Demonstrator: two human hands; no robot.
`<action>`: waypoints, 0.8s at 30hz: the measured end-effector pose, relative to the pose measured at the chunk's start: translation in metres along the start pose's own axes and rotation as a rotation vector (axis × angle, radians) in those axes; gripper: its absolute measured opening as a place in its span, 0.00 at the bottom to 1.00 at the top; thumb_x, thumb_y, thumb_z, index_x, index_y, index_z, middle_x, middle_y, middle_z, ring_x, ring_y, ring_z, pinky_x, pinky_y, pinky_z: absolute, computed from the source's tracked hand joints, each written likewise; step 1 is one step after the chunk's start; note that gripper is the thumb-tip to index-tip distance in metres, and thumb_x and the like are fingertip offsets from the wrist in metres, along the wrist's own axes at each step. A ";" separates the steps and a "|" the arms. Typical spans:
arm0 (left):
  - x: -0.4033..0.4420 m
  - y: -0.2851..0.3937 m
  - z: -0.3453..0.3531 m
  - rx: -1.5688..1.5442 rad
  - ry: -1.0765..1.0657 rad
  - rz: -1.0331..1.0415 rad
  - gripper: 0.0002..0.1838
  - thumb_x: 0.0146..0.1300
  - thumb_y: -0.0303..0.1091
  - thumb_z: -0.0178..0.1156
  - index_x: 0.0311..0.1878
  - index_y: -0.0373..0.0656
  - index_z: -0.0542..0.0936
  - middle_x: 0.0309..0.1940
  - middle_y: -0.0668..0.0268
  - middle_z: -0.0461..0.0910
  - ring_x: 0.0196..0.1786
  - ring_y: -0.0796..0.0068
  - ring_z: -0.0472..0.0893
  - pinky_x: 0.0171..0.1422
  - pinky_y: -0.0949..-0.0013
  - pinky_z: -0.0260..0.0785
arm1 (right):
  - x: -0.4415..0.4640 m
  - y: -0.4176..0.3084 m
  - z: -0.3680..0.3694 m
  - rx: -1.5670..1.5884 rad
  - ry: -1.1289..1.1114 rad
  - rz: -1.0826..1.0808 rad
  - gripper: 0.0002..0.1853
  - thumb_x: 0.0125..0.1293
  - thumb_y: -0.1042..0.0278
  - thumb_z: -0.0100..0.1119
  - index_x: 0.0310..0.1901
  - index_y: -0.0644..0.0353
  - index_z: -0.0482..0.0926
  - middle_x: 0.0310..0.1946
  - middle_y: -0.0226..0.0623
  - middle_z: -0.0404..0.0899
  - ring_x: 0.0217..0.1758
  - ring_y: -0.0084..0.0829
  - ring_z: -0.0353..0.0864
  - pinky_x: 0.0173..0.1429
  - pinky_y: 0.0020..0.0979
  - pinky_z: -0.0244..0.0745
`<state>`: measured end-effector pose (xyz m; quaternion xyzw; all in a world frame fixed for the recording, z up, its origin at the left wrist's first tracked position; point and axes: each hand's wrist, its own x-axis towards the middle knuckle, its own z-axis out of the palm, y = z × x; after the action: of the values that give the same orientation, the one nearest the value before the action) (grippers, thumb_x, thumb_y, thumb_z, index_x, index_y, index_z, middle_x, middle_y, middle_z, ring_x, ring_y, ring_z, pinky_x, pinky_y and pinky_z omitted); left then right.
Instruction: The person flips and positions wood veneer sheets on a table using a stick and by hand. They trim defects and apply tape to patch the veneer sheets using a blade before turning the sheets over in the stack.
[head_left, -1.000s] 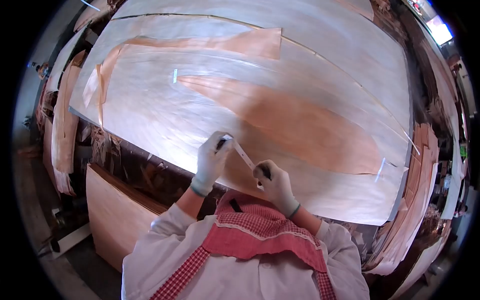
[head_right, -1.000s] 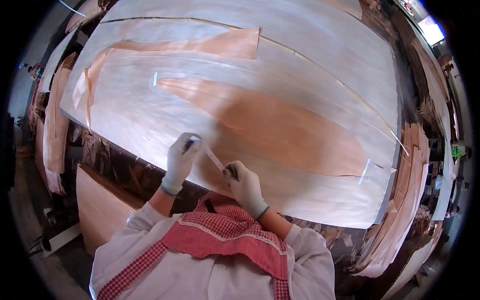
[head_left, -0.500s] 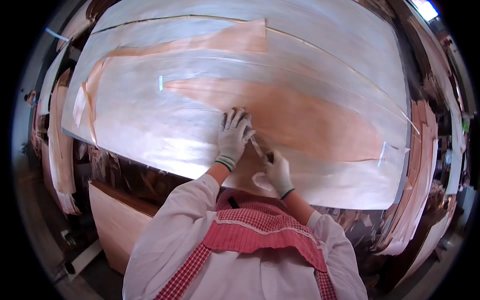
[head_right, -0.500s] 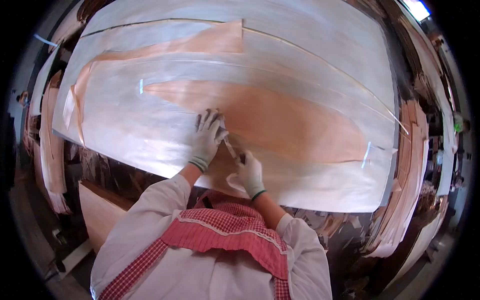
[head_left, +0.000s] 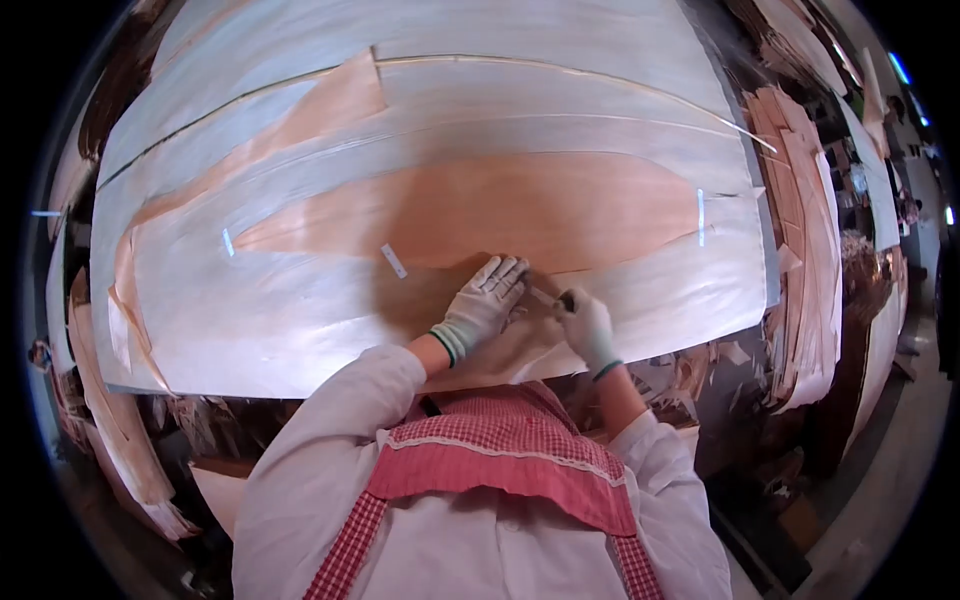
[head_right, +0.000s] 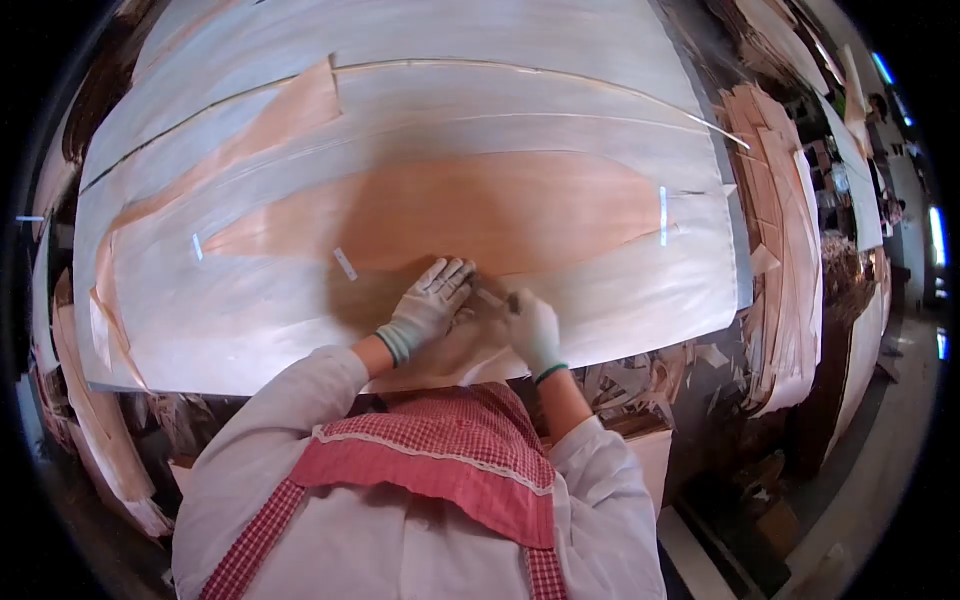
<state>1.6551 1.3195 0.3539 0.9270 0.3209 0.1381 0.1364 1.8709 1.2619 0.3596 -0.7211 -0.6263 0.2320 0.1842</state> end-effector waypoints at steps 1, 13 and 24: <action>0.003 0.004 0.000 0.027 0.039 -0.014 0.26 0.62 0.42 0.55 0.59 0.37 0.74 0.66 0.55 0.67 0.71 0.60 0.62 0.77 0.56 0.47 | 0.009 0.002 -0.019 0.143 -0.086 0.150 0.12 0.58 0.62 0.60 0.36 0.63 0.78 0.28 0.49 0.80 0.31 0.49 0.80 0.38 0.41 0.73; 0.072 0.042 0.023 -0.021 -0.054 0.037 0.21 0.65 0.40 0.54 0.57 0.37 0.74 0.65 0.52 0.66 0.70 0.59 0.63 0.76 0.57 0.48 | 0.045 0.042 -0.094 0.025 -0.021 0.193 0.08 0.61 0.68 0.60 0.40 0.60 0.79 0.26 0.42 0.81 0.28 0.38 0.80 0.33 0.37 0.73; 0.022 0.048 -0.117 -1.510 0.302 -0.639 0.06 0.66 0.26 0.57 0.44 0.35 0.78 0.36 0.69 0.79 0.41 0.82 0.77 0.49 0.77 0.70 | 0.008 -0.130 -0.083 0.382 -0.016 0.066 0.12 0.62 0.67 0.61 0.45 0.60 0.75 0.26 0.42 0.80 0.29 0.35 0.82 0.35 0.31 0.76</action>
<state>1.6582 1.3162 0.4826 0.4221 0.4046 0.3937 0.7093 1.8122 1.2916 0.5001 -0.6913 -0.5483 0.3583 0.3053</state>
